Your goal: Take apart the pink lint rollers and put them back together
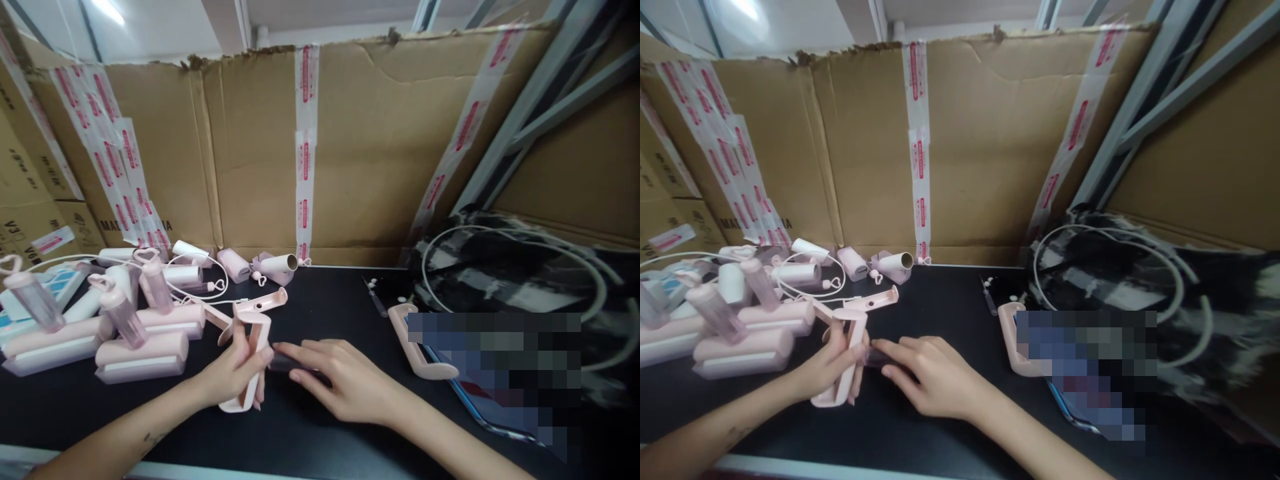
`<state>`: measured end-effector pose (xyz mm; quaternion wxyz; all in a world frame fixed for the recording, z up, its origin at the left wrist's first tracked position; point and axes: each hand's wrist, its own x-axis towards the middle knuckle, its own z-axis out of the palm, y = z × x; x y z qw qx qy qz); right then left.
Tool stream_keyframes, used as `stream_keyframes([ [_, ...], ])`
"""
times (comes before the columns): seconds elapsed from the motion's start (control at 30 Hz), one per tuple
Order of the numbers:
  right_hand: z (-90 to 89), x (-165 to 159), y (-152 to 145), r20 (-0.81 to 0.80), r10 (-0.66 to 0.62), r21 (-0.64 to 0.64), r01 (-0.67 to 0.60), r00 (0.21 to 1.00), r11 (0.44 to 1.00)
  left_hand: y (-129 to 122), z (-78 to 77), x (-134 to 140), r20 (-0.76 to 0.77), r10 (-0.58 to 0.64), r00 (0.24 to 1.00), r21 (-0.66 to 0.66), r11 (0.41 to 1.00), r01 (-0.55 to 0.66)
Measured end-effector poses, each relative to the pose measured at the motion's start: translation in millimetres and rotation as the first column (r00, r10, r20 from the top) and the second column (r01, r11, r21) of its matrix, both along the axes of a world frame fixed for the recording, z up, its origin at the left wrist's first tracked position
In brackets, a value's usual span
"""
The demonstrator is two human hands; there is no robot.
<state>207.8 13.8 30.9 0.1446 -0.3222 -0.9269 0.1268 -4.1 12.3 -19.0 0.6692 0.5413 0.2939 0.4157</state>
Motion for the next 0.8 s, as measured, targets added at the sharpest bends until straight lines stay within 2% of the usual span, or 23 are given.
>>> stream_keyframes([
  [0.13, -9.7, -4.4, -4.9, 0.006, -0.012, 0.027, 0.011, 1.0, 1.0, -2.5, -2.9, 1.3, -0.113, 0.116, 0.987, 0.088, 0.99, -0.107],
  [0.2, -11.3, -6.0, -7.3, -0.041, -0.003, -0.041, 0.002, 0.999, 0.999, -3.7, -2.5, 0.7, -0.158, 0.106, 0.982, 0.09, 0.992, -0.092],
  [0.27, -10.8, -7.4, -9.4, -0.141, -0.008, -0.189, -0.018, 0.99, 0.982, -4.7, -2.1, -0.9, -0.198, 0.082, 0.977, 0.079, 0.995, -0.068],
  [0.33, -9.3, -8.9, -10.8, -0.252, -0.038, -0.385, -0.065, 0.967, 0.92, -5.5, -2.4, -2.4, -0.193, 0.031, 0.981, 0.04, 0.999, -0.024],
  [0.4, -7.8, -10.2, -11.4, -0.32, -0.071, -0.555, -0.126, 0.945, 0.822, -6.1, -3.0, -2.8, -0.172, -0.037, 0.984, -0.017, 0.999, 0.034],
  [0.47, -6.7, -10.8, -11.4, -0.358, -0.091, -0.659, -0.182, 0.929, 0.73, -6.7, -3.7, -2.0, -0.166, -0.077, 0.983, -0.053, 0.996, 0.069],
  [0.57, -5.6, -10.6, -11.9, -0.392, -0.135, -0.755, -0.234, 0.91, 0.613, -8.4, -4.2, -0.4, -0.212, -0.056, 0.976, -0.05, 0.998, 0.047],
  [0.6, -5.6, -10.4, -12.4, -0.395, -0.166, -0.795, -0.245, 0.904, 0.555, -9.3, -4.1, -0.1, -0.234, -0.044, 0.971, -0.051, 0.998, 0.033],
  [0.67, -6.5, -10.0, -13.3, -0.371, -0.265, -0.887, -0.256, 0.89, 0.384, -11.6, -3.5, -0.2, -0.259, -0.026, 0.966, -0.033, 0.999, 0.018],
  [0.73, -8.3, -10.0, -13.4, -0.328, -0.371, -0.944, -0.282, 0.869, 0.173, -13.8, -2.2, -1.3, -0.259, -0.022, 0.966, 0.01, 1.0, 0.025],
  [0.8, -10.6, -10.1, -12.0, -0.276, -0.414, -0.939, -0.335, 0.867, -0.074, -15.1, -0.1, -3.3, -0.278, -0.008, 0.961, 0.087, 0.996, 0.033],
])
